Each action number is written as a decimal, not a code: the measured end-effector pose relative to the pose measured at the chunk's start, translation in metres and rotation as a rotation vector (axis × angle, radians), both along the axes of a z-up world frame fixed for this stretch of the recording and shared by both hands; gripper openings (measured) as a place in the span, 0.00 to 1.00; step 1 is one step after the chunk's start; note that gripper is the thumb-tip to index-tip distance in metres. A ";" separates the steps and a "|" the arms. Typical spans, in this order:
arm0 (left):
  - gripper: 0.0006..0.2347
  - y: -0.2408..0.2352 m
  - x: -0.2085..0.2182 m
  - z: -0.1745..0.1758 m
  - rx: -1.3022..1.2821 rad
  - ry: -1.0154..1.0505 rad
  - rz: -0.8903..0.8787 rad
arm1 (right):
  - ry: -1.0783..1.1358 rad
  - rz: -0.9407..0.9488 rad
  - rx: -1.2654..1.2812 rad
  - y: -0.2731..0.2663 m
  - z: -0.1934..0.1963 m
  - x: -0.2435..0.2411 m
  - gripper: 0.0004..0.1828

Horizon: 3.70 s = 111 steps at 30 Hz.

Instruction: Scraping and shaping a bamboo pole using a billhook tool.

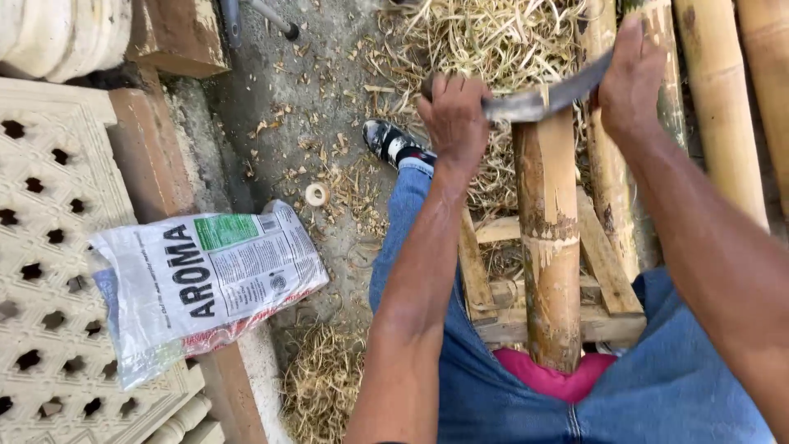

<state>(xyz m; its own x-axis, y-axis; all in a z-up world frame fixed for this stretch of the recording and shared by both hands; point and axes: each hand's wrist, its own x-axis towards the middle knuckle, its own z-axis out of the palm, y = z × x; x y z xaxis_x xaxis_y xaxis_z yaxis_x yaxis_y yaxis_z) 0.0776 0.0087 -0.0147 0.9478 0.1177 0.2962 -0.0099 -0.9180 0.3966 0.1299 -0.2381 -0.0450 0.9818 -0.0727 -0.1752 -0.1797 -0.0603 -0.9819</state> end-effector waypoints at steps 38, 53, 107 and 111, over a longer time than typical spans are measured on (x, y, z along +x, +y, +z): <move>0.04 -0.015 -0.056 0.020 -0.096 0.034 0.032 | 0.005 0.186 0.012 0.014 0.068 -0.053 0.26; 0.06 -0.029 -0.122 0.008 -0.284 0.040 0.070 | 0.014 0.075 -0.398 -0.005 0.040 -0.114 0.34; 0.16 -0.057 -0.176 -0.026 -0.394 0.132 0.236 | -0.049 0.210 -0.706 0.001 0.080 -0.140 0.34; 0.15 -0.049 -0.118 -0.033 -0.407 0.032 0.218 | -0.069 0.223 -0.657 0.002 0.058 -0.076 0.33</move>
<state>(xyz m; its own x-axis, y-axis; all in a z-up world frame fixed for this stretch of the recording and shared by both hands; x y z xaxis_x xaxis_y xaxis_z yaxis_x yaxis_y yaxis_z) -0.0400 -0.0402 -0.0472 0.8958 0.4164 0.1557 0.1845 -0.6668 0.7221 0.0535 -0.2359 0.0131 0.9929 0.0624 -0.1011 -0.0328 -0.6740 -0.7380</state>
